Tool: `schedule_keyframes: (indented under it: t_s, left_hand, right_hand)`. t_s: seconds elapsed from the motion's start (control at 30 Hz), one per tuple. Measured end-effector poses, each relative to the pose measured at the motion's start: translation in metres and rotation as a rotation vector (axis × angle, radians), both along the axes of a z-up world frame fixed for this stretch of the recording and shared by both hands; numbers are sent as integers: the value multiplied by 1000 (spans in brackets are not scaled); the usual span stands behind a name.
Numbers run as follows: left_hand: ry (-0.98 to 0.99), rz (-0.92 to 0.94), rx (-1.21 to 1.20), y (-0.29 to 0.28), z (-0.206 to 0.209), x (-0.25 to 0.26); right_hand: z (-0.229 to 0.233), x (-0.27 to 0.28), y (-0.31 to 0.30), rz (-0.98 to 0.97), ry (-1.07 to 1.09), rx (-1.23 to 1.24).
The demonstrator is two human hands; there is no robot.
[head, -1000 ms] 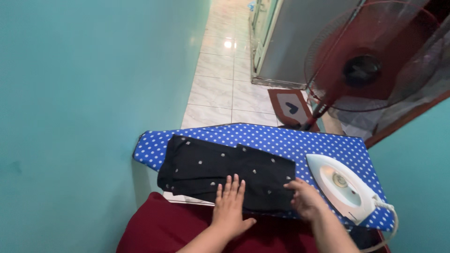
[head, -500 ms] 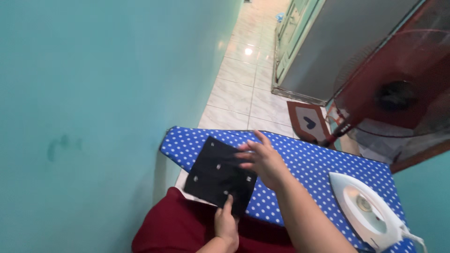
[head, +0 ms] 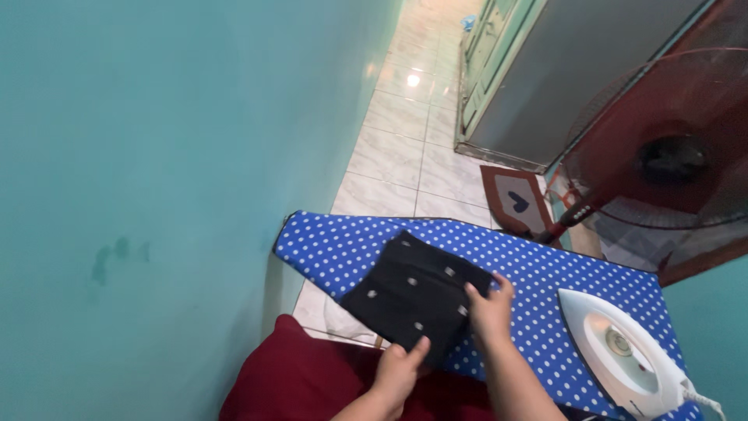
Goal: The person irons a black shirt with white patterns on a blue ironing board, smoothing the fabric by hand and folding it into a rectangle while pressing it.
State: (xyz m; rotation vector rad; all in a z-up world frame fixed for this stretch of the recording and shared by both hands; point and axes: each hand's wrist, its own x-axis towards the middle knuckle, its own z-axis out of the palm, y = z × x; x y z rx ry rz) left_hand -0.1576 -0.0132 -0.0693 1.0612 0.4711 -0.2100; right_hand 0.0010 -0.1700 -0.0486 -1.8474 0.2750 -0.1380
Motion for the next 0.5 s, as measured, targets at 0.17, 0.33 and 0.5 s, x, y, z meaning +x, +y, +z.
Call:
schedule_keyframes:
  t_s: [0.17,0.33,0.5]
  left_hand:
    - [-90,-283,36,-28,-25,8]
    - [-62,-30,187,-6,-20,3]
    - [-291,281,1052,37,43,23]
  right_hand:
    - [12,-55,-87,-284,-10,-567]
    - [78,-84,-76,-41,-443,-925]
    - [115,-53,-28,417,-478,-878]
